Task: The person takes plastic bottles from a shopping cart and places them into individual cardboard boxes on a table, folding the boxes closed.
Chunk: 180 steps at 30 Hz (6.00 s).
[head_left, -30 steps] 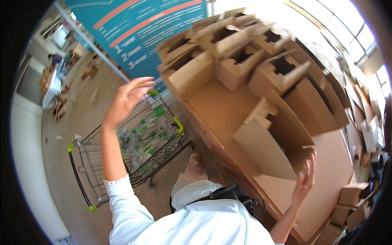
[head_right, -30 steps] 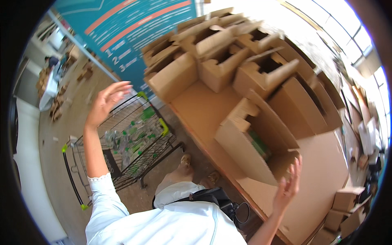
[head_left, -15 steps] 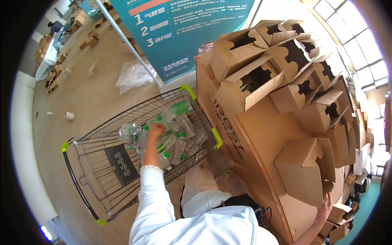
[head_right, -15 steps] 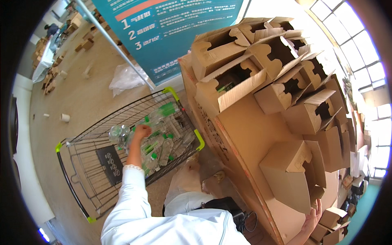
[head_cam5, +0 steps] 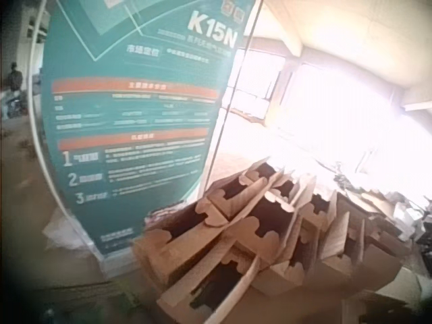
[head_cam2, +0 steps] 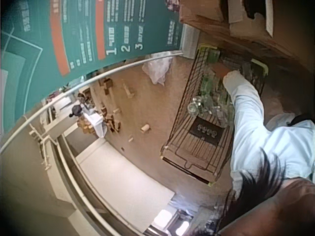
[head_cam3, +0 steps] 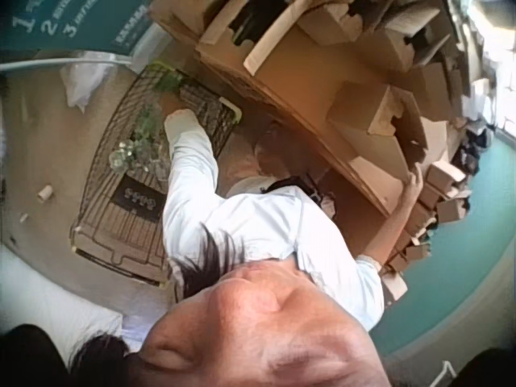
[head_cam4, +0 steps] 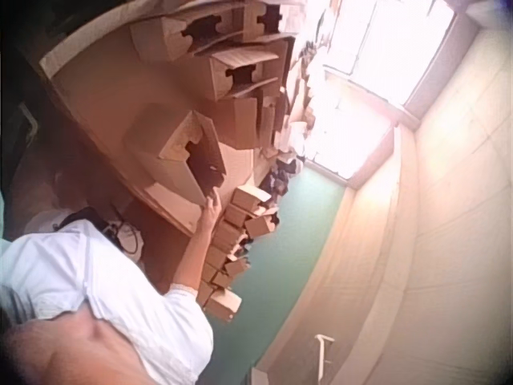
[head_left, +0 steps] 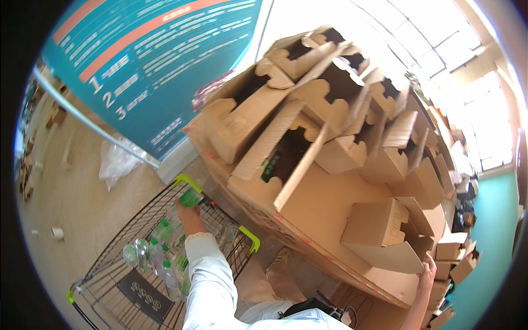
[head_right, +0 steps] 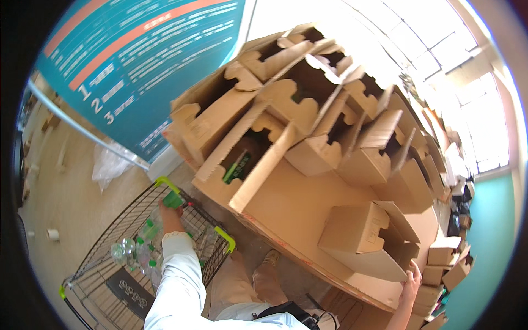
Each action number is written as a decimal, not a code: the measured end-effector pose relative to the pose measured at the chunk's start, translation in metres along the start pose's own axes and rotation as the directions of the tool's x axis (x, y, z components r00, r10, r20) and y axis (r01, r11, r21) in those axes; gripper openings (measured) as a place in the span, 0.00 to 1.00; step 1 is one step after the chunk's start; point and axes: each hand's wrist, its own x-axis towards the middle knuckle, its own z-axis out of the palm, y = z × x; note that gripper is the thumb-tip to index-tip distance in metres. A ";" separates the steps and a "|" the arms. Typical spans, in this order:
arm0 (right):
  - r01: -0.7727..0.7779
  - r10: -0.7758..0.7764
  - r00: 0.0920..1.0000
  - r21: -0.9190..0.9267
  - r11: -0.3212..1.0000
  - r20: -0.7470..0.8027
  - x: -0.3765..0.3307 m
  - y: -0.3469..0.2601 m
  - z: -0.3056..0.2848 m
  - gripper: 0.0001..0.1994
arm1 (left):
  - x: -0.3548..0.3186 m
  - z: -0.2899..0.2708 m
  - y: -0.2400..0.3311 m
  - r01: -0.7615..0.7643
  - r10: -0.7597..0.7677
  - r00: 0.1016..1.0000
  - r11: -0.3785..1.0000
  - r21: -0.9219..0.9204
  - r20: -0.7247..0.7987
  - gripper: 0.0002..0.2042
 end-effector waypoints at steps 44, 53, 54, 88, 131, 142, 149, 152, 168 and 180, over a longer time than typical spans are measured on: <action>0.616 -0.603 0.776 0.021 0.787 -0.185 -0.003 0.027 0.049 0.24 | -0.618 0.103 -0.398 -0.706 -0.957 0.284 -0.254 -0.661 0.064 0.40; 0.572 -0.550 0.815 0.097 0.815 -0.183 0.003 0.026 0.050 0.23 | -0.572 0.080 -0.440 -0.442 -0.666 0.737 -0.351 -0.825 -0.112 0.21; 0.586 -0.563 0.804 0.093 0.805 -0.190 0.004 0.028 0.051 0.23 | -0.589 0.080 -0.437 -0.460 -0.608 0.784 -0.428 -0.778 -0.130 0.21; 0.801 -0.770 0.599 -0.133 0.584 0.220 0.059 -0.012 0.040 0.33 | -0.591 0.090 -0.315 -0.565 -0.737 -0.398 -0.272 -0.779 0.546 0.36; 0.463 -0.242 0.882 -0.651 0.602 0.404 0.074 0.093 -0.161 0.60 | -0.640 0.050 -0.558 -0.740 -0.970 -0.188 0.243 -0.627 -0.154 0.60; 0.314 -0.235 0.949 -0.690 0.653 0.209 0.266 0.114 -0.238 0.59 | -0.699 0.096 -0.810 -0.434 -0.992 -0.068 0.121 -0.893 -0.101 0.64; 0.344 -0.265 0.938 -0.719 0.604 0.225 0.390 0.096 -0.254 0.60 | -0.693 0.144 -0.887 -0.461 -0.994 -0.068 -0.042 -0.886 0.083 0.65; 0.350 -0.337 0.925 -0.735 0.581 0.175 0.428 0.093 -0.247 0.60 | -0.693 0.163 -0.904 -0.445 -0.988 -0.049 -0.107 -0.889 0.143 0.65; 0.341 -0.575 0.811 -0.884 0.321 0.104 0.476 0.091 -0.197 0.39 | -0.677 0.192 -0.913 -0.225 -0.901 0.167 -0.431 -0.874 0.401 0.69; -0.336 -0.345 0.821 -0.874 0.351 -0.454 0.337 0.109 -0.508 0.51 | -0.668 0.152 -0.891 -0.090 -0.885 -0.021 -0.461 -0.883 0.465 0.65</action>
